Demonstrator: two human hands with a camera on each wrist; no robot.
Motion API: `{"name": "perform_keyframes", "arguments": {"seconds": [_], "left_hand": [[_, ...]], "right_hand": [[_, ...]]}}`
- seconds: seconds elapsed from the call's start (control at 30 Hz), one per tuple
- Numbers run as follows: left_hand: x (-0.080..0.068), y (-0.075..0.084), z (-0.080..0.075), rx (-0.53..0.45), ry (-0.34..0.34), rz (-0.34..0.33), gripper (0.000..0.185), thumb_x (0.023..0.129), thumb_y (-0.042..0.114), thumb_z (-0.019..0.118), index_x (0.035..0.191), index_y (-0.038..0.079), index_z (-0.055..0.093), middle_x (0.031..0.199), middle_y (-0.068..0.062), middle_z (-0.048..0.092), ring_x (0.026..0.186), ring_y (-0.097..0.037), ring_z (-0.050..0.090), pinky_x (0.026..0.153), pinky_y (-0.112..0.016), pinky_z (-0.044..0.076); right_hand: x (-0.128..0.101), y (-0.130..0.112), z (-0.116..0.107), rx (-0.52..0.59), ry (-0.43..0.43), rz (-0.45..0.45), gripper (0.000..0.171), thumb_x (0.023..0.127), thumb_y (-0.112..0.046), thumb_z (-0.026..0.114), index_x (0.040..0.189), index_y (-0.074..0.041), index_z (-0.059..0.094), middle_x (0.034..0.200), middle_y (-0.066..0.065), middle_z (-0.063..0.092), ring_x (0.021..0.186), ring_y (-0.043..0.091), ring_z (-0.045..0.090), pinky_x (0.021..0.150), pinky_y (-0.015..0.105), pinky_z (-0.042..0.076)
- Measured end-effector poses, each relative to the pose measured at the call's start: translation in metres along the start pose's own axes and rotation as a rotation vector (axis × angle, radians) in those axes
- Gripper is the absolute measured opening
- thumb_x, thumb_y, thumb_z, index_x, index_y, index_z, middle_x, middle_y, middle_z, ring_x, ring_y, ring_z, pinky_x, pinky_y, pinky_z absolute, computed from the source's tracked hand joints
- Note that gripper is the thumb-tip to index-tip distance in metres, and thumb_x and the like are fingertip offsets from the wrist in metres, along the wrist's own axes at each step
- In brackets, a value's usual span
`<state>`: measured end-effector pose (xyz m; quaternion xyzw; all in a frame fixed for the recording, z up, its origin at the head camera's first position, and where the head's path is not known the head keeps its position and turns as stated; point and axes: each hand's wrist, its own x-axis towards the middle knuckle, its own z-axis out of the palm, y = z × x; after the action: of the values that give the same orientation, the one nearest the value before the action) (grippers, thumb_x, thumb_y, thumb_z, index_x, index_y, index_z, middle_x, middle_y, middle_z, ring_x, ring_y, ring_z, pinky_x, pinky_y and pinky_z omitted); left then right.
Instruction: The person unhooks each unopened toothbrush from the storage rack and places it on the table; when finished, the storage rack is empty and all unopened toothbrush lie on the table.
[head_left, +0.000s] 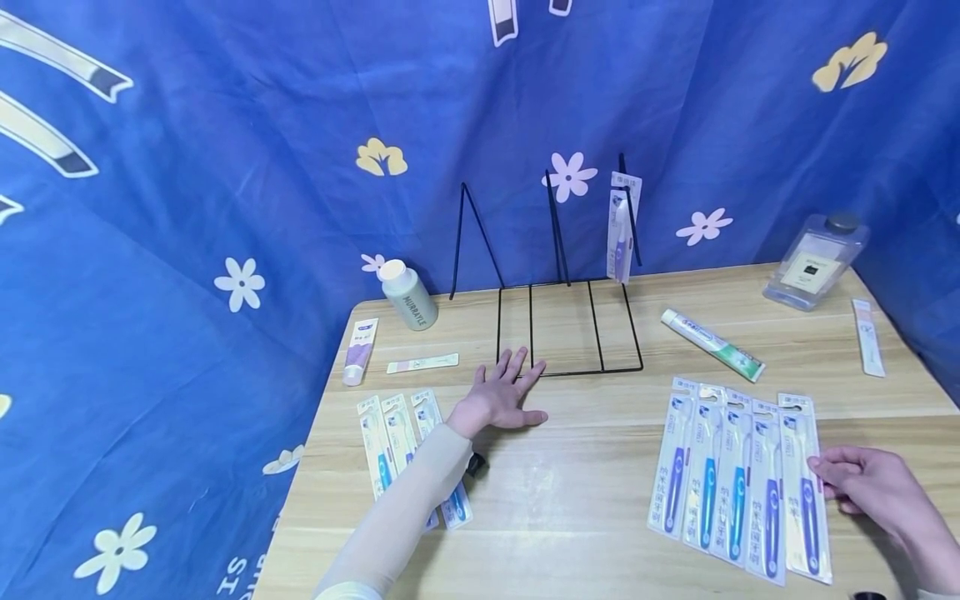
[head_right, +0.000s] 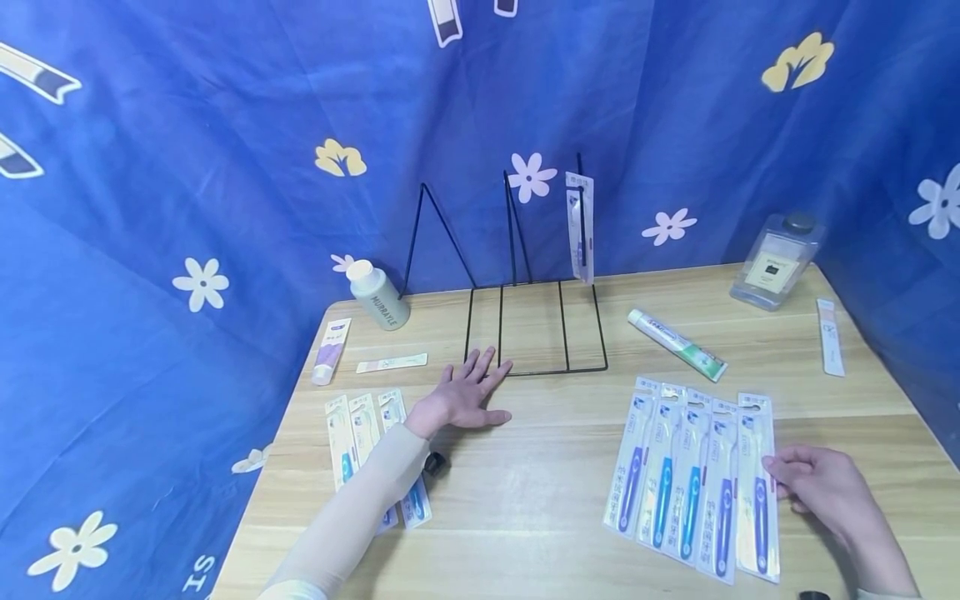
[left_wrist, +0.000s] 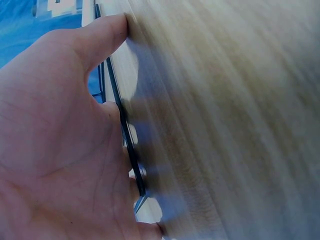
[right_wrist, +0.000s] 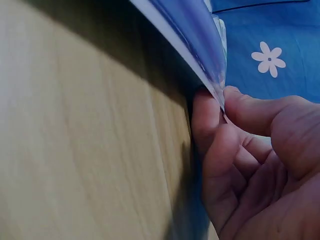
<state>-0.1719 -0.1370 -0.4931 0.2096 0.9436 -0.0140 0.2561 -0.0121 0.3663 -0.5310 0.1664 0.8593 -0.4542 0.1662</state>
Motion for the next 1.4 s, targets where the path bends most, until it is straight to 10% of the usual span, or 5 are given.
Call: {"name": "perform_keyframes", "arguments": {"seconds": [0.5,0.7,0.9,1.17,1.4], "left_hand": [[0.001,0.0,0.0,-0.001,-0.005,0.003,0.093,0.091,0.08,0.044,0.161,0.044,-0.006,0.171,0.002,-0.021,0.159,-0.028,-0.013,0.124,-0.068,0.007],[-0.001,-0.001,-0.001,-0.001,-0.01,-0.008,0.093,0.091,0.079,0.044,0.161,0.044,-0.006,0.17,0.002,-0.021,0.159,-0.028,-0.013,0.124,-0.068,0.006],[-0.002,0.001,-0.001,-0.004,-0.006,0.001,0.093,0.091,0.079,0.044,0.162,0.043,-0.005,0.171,0.002,-0.02,0.16,-0.028,-0.011,0.124,-0.067,0.006],[-0.003,0.002,-0.001,-0.001,-0.006,-0.007,0.093,0.092,0.078,0.045,0.162,0.043,-0.004,0.171,0.002,-0.02,0.16,-0.028,-0.011,0.124,-0.067,0.007],[-0.004,0.003,-0.002,-0.011,-0.006,-0.006,0.092,0.092,0.077,0.046,0.162,0.043,-0.004,0.171,0.002,-0.019,0.16,-0.028,-0.012,0.124,-0.067,0.006]], "right_hand": [[0.001,-0.017,-0.009,-0.309,0.078,0.096,0.041,0.095,-0.044,0.068,0.084,-0.005,0.075,0.064,-0.006,0.067,0.063,0.013,0.059,0.057,0.029,0.04],[0.006,-0.042,-0.011,-0.416,0.264,-0.095,0.044,0.095,-0.044,0.068,0.089,-0.001,0.074,0.068,0.001,0.069,0.063,0.013,0.056,0.059,0.029,0.034],[0.023,-0.092,-0.002,-0.339,0.385,-0.366,0.039,0.092,-0.036,0.074,0.105,0.001,0.072,0.089,0.02,0.075,0.07,0.02,0.066,0.057,0.023,0.04],[0.059,-0.178,0.019,-0.172,0.32,-0.53,0.057,0.093,-0.035,0.075,0.136,-0.002,0.059,0.126,0.027,0.067,0.113,0.047,0.063,0.091,0.06,0.048],[0.095,-0.249,0.036,0.005,0.238,-0.622,0.074,0.09,-0.029,0.079,0.151,-0.007,0.045,0.148,0.022,0.055,0.136,0.041,0.051,0.108,0.059,0.043]]}}
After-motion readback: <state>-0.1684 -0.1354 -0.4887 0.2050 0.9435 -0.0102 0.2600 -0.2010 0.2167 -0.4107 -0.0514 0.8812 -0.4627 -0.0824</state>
